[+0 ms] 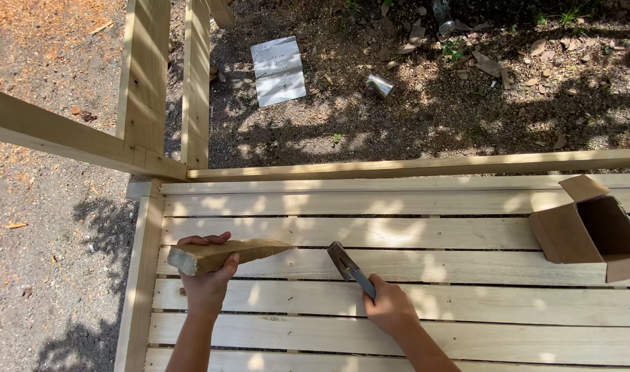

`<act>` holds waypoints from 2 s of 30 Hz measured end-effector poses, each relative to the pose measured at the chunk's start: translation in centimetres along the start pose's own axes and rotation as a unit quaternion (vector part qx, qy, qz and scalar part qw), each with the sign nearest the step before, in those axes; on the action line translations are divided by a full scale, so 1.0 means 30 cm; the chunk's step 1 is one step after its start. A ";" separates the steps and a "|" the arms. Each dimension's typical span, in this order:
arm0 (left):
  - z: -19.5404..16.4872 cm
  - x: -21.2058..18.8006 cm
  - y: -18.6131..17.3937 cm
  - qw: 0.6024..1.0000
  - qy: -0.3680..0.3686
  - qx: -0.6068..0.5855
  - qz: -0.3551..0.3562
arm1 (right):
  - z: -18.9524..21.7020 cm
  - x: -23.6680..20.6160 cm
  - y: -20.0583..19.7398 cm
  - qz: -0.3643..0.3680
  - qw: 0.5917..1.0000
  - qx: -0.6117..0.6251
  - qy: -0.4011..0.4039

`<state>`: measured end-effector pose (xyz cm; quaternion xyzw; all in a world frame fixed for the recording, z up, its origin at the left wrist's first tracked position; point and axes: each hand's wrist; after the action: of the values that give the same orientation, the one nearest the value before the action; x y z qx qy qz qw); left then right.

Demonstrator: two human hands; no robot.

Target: The person hammers nails into the slats of an outdoor wooden deck frame using a claw hammer, holding a concrete block in the other hand. They take nails from an open cardboard box and drive them into the boards across the structure.

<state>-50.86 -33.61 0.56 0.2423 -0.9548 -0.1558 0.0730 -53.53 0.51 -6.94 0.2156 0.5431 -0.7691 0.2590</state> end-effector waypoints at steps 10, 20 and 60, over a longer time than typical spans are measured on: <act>0.013 -0.074 0.060 0.997 0.043 0.065 0.014 | -0.007 -0.003 0.010 -0.019 1.000 -0.003 0.017; -0.026 -0.062 0.027 0.991 0.076 0.114 0.010 | -0.012 0.001 0.012 -0.012 0.999 -0.019 0.025; -0.041 0.048 0.289 0.957 -0.055 0.276 -0.068 | 0.028 -0.021 -0.001 0.042 0.997 -0.046 0.047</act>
<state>-55.68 -27.41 4.70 0.3087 -0.9443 0.0965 -0.0607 -53.11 -0.17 -6.28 0.2621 0.5800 -0.7208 0.2745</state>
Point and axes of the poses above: each hand's wrist, its own x-axis towards the middle knuckle, its own y-axis out of the palm, z = x × y, and after that the axes turned 15 degrees about -x, right-handed
